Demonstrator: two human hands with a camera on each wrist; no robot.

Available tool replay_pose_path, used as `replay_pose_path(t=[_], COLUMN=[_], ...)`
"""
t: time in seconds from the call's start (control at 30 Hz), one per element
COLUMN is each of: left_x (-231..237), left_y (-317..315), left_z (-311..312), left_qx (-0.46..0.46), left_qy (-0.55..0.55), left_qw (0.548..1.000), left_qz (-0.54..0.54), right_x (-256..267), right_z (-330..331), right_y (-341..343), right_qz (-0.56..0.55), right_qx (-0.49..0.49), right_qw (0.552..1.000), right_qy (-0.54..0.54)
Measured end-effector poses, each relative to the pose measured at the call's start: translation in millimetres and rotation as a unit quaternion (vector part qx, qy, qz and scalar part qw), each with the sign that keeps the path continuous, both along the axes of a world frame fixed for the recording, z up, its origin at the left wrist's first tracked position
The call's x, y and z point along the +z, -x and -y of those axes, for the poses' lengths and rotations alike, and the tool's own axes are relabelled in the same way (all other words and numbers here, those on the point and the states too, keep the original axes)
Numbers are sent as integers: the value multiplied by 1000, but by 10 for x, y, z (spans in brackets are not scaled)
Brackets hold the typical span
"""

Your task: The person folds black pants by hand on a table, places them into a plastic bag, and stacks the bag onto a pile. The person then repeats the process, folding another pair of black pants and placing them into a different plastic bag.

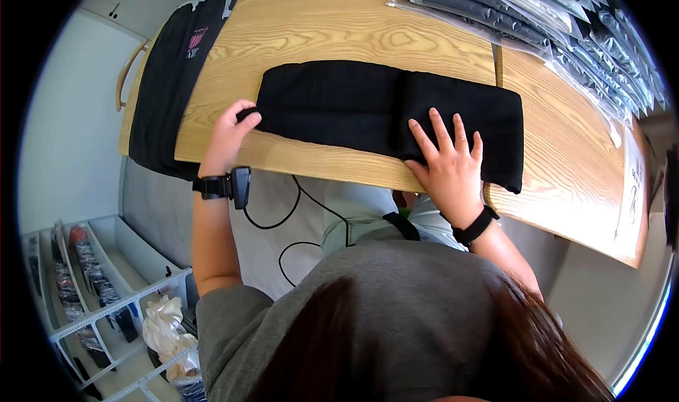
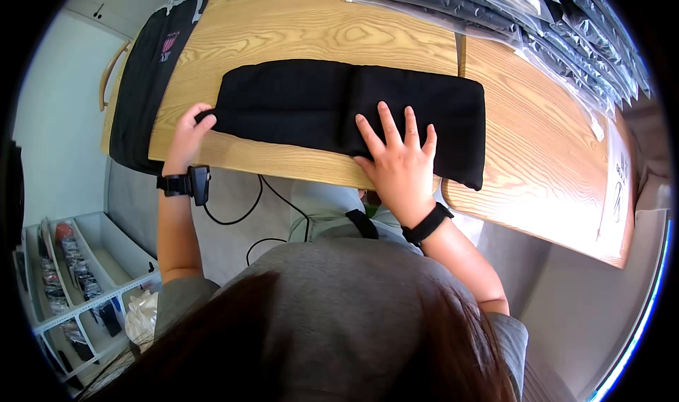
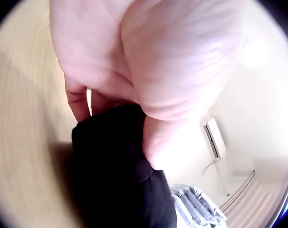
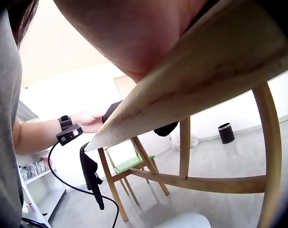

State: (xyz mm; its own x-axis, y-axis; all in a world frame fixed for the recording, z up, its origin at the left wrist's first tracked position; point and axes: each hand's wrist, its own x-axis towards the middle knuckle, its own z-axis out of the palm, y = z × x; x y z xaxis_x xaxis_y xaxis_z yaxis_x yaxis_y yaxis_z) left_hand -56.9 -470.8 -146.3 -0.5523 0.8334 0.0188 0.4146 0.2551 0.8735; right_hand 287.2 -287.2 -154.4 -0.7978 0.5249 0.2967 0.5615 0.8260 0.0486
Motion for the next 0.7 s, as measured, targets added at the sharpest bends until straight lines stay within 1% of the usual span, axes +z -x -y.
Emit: replay_pose_path(t=[0.07,0.1,0.17,0.2,0.27,0.33,0.4,0.47,0.5,0.57,0.6,0.67,0.7], left_x=[76,66,64,73,96,-28,18,104,127,152,151,126,106], left_y=[93,133,176,177,172,299,277,219,166,57,31,-1,-3], left_z=[-138,-195,-297,-334,-391,-355,-338,-370,-391,-403,-386,-370,-373], left_qx=[-33,-34,-37,-38,-47,-36,-22,22,24,86,87,138,136], left_qy=[13,12,147,147,231,235,237,357,360,350,351,266,265], left_qw=[999,999,988,988,969,968,967,925,924,932,931,953,954], left_qz=[16,17,-19,-19,-75,-83,-94,-126,-128,-42,-44,48,42], right_x=[7,11,15,16,34,31,20,27,30,30,30,19,16], right_z=[3,-2,-1,1,-1,0,-4,-4,1,7,6,4,1], right_y=[0,-4,-10,-9,-1,-4,1,4,3,-2,-7,-14,-16], right_qz=[2,4,5,4,6,9,4,0,-2,-6,-8,-12,-13], right_qx=[-1,1,0,0,-2,1,-4,-2,-3,-1,0,1,2], right_qw=[1000,1000,1000,1000,1000,1000,1000,1000,1000,1000,1000,1000,1000], right_qy=[1,1,4,8,9,12,11,13,14,15,12,13,12])
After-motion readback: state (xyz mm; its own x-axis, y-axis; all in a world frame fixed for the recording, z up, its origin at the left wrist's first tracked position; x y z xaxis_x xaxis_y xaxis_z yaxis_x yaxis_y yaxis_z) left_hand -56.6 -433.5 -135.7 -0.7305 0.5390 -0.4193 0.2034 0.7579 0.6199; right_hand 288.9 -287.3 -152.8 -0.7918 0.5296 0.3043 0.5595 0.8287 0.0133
